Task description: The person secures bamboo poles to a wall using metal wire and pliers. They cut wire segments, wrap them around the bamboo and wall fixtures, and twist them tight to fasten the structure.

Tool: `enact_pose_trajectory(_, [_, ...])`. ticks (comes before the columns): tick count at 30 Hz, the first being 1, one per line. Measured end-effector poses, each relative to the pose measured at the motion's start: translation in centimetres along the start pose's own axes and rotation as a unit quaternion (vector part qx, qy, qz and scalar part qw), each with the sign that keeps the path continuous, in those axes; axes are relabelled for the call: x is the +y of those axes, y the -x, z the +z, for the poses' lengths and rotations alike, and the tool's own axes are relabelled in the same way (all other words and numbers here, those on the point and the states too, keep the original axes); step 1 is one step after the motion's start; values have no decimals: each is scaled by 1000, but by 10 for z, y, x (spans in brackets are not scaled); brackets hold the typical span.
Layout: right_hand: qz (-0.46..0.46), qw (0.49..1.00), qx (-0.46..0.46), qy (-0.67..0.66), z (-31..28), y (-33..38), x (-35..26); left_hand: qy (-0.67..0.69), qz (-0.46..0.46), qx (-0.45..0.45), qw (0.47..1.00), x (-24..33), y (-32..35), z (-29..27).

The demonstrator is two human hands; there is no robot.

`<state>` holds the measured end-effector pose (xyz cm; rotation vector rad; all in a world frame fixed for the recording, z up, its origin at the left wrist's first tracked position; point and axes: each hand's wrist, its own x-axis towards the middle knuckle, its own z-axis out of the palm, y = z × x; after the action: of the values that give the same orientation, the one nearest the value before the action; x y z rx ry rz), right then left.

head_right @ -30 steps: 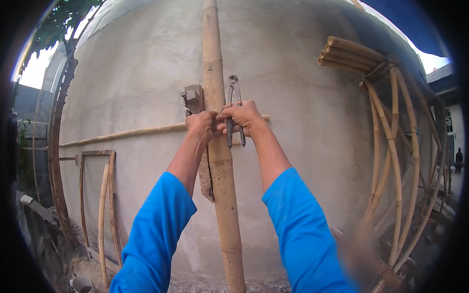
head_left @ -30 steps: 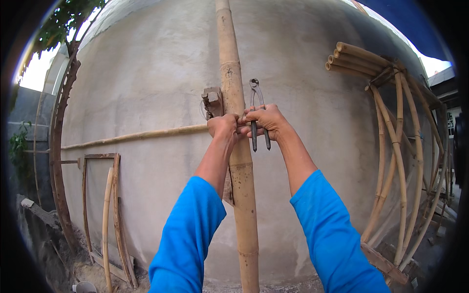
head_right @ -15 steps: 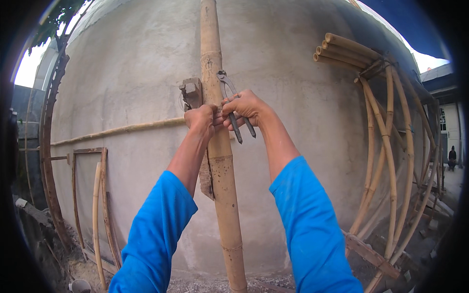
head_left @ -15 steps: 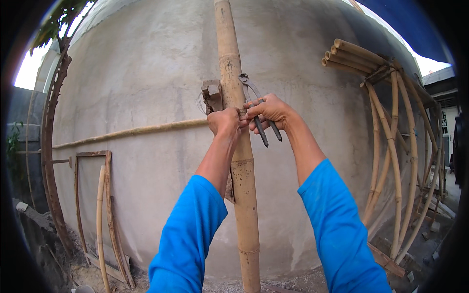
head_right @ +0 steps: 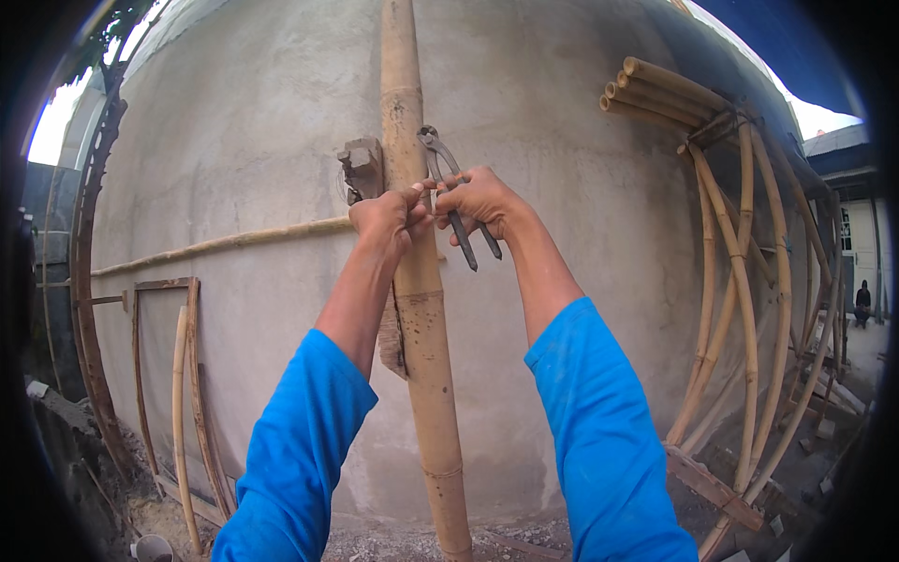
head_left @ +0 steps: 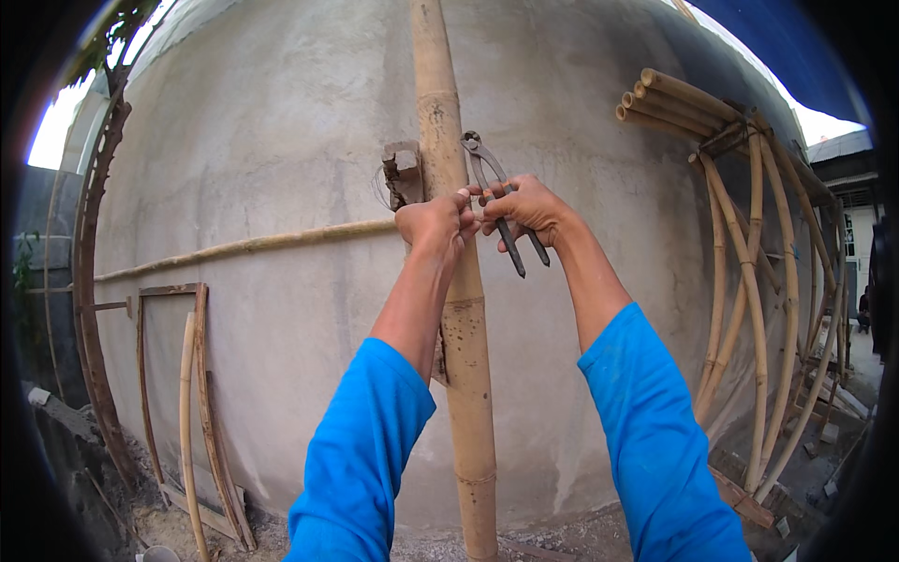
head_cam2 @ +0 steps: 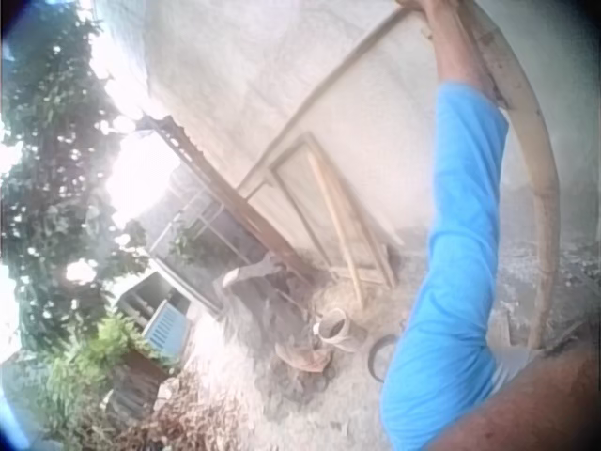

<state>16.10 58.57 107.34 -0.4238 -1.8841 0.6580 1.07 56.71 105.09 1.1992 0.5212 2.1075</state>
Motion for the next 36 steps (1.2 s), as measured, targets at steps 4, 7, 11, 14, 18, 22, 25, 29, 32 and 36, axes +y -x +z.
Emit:
enact_pose_trajectory(4, [-14,1000,-3,-5,2,-7,6,7,-3,50,999,-2,-5,1])
enact_pose_trajectory(7, [-51,996,60,-37,4,-17,16,24,12,29,999,-6,-7,-1])
enact_pose_trajectory(11, [-52,991,112,-54,5,-29,27,28,19,21,999,-8,-8,-1])
enact_pose_trajectory(14, [-62,993,87,-53,5,-33,34,14,24,13,1000,-9,-10,-3])
enact_pose_trajectory(18, [-83,993,57,-63,4,-40,45,3,41,7,999,-11,-13,-5])
enact_pose_trajectory(22, [-86,994,29,-56,6,-44,46,-50,81,-16,995,-14,-16,-12])
enact_pose_trajectory(25, [-93,991,41,-84,9,-45,48,-110,125,-36,985,-15,-13,-16])
enact_pose_trajectory(29, [-79,991,71,-87,10,-48,51,-323,256,-13,911,-15,-10,-17])
enact_pose_trajectory(32, [-67,991,78,-88,14,-46,46,-466,431,21,773,-22,-7,-18])
enact_pose_trajectory(36, [-40,994,83,-61,14,-41,32,-481,520,38,704,-41,-14,-27])
